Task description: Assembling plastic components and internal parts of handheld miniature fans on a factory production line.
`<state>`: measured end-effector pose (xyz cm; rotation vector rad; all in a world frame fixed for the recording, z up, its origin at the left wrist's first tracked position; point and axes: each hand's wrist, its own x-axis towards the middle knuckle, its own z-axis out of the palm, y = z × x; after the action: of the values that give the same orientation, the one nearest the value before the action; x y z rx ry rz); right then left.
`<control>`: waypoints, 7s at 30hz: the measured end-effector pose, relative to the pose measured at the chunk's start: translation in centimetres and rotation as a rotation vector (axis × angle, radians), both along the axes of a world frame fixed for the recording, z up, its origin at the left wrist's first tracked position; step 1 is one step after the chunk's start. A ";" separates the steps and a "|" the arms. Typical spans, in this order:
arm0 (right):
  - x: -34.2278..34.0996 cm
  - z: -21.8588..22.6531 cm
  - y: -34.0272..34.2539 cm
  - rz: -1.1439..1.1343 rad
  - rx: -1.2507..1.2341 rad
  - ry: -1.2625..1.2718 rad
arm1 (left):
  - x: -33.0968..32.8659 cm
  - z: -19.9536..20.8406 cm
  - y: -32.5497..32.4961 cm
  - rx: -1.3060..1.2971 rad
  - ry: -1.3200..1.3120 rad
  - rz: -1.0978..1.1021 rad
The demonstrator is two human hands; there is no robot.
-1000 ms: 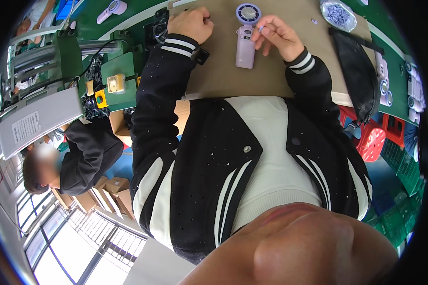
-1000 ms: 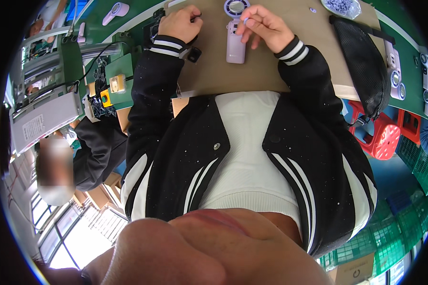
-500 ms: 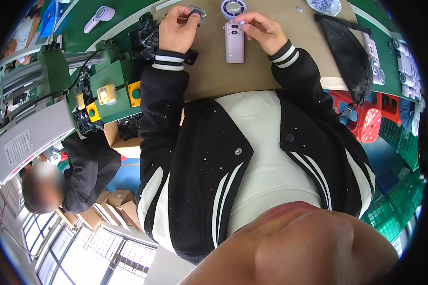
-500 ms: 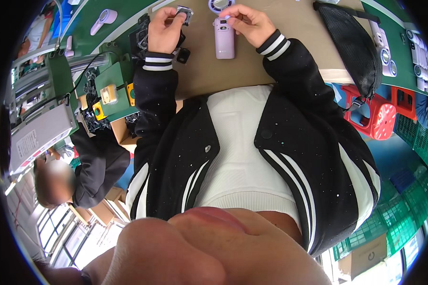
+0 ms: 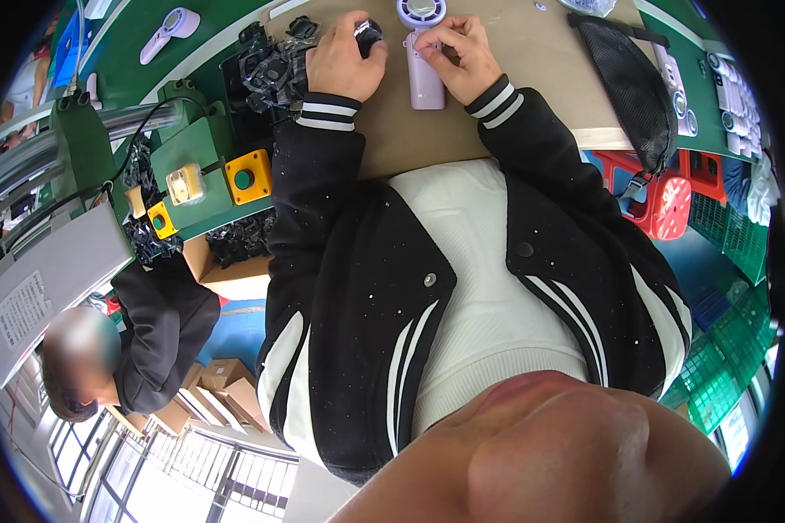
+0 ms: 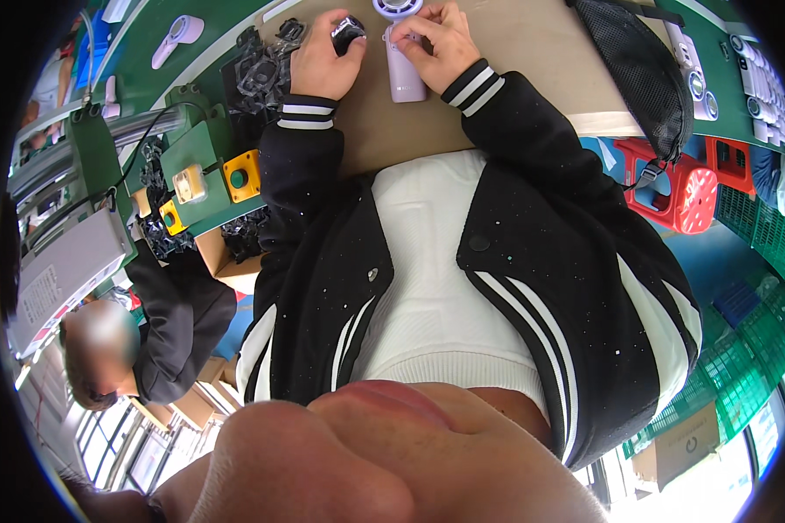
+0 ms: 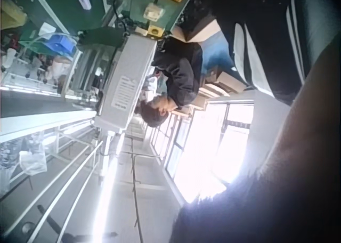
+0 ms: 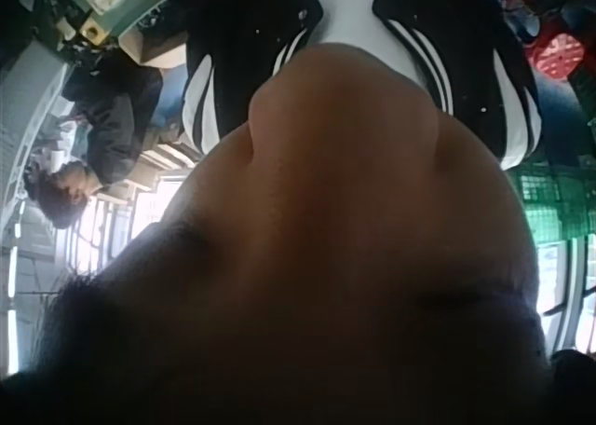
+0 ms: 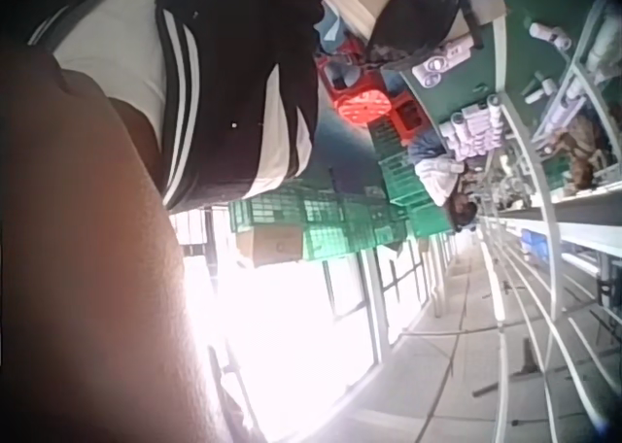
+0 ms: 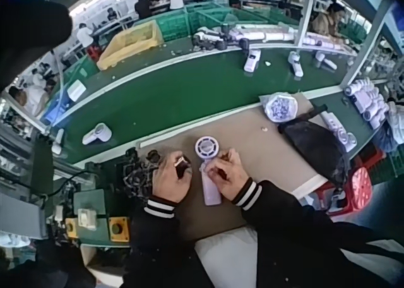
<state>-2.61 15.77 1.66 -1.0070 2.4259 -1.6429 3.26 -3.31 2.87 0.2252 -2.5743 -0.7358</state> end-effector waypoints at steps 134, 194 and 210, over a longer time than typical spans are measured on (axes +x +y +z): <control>-10.2 -4.7 1.4 0.528 -0.281 -1.288 | -3.4 -0.9 5.4 0.390 0.079 -0.334; -17.9 2.9 11.5 -0.292 -0.423 -0.048 | -3.2 1.5 8.6 -0.070 -0.072 -0.062; -5.4 2.7 6.5 0.126 -0.435 -0.539 | -0.2 1.0 4.7 0.203 -0.008 -0.254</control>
<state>-7.97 22.30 4.32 -0.6126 1.6744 -2.1038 3.06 1.40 3.89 -0.0392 -2.5627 -1.0922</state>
